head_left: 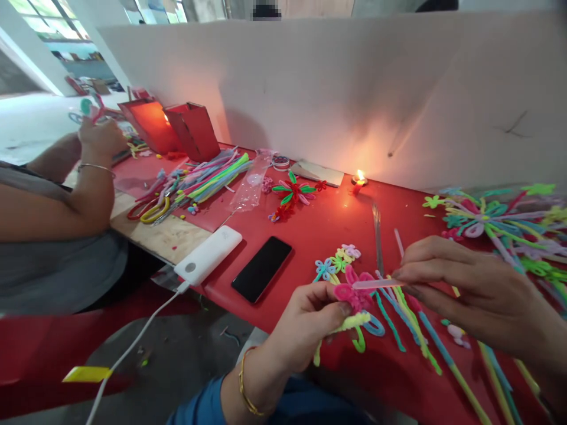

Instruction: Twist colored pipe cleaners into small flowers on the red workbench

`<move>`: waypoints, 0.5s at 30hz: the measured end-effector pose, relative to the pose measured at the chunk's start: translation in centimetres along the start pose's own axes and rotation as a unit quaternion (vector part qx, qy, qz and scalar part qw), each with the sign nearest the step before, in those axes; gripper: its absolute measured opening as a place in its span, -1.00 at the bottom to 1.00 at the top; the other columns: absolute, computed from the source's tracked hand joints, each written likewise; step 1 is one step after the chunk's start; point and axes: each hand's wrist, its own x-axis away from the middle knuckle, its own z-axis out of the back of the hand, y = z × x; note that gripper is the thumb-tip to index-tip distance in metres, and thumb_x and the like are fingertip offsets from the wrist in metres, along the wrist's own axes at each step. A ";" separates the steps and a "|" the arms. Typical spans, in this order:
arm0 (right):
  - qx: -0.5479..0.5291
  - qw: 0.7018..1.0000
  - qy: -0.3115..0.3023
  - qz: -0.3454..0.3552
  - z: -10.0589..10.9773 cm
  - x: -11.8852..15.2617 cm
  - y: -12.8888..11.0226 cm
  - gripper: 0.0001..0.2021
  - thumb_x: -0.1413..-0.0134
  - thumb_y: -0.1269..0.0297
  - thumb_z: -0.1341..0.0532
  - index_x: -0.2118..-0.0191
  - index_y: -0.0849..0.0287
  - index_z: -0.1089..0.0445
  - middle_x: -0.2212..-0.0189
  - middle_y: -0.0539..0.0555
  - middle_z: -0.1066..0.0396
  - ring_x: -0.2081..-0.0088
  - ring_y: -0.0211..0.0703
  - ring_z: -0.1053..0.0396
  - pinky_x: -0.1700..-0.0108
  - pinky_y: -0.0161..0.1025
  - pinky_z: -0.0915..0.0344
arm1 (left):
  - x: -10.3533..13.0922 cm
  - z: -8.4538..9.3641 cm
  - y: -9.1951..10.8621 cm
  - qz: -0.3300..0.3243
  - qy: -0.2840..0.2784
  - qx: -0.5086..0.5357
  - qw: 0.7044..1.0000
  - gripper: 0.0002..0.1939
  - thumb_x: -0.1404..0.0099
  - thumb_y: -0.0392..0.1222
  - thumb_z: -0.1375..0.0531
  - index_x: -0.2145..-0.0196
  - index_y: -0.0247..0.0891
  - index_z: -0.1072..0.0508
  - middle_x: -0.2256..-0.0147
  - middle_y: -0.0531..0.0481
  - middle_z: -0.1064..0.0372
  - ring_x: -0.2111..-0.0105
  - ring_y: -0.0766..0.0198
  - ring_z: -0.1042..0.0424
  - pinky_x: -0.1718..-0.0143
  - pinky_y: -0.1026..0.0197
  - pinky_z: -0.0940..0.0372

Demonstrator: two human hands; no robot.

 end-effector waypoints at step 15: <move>0.065 0.997 0.004 0.043 1.5 1.7 -4.5 -0.84 -0.05 0.41 -0.10 0.26 0.04 -0.35 0.44 0.02 -0.40 0.34 -0.19 -0.36 0.33 -0.29 -0.33 | 3.3 -1.3 0.1 -0.034 -0.043 0.005 0.998 -0.76 0.09 -0.12 -0.34 0.48 -0.31 -0.47 0.60 0.09 -0.33 0.66 0.46 -0.28 0.59 0.35 -0.24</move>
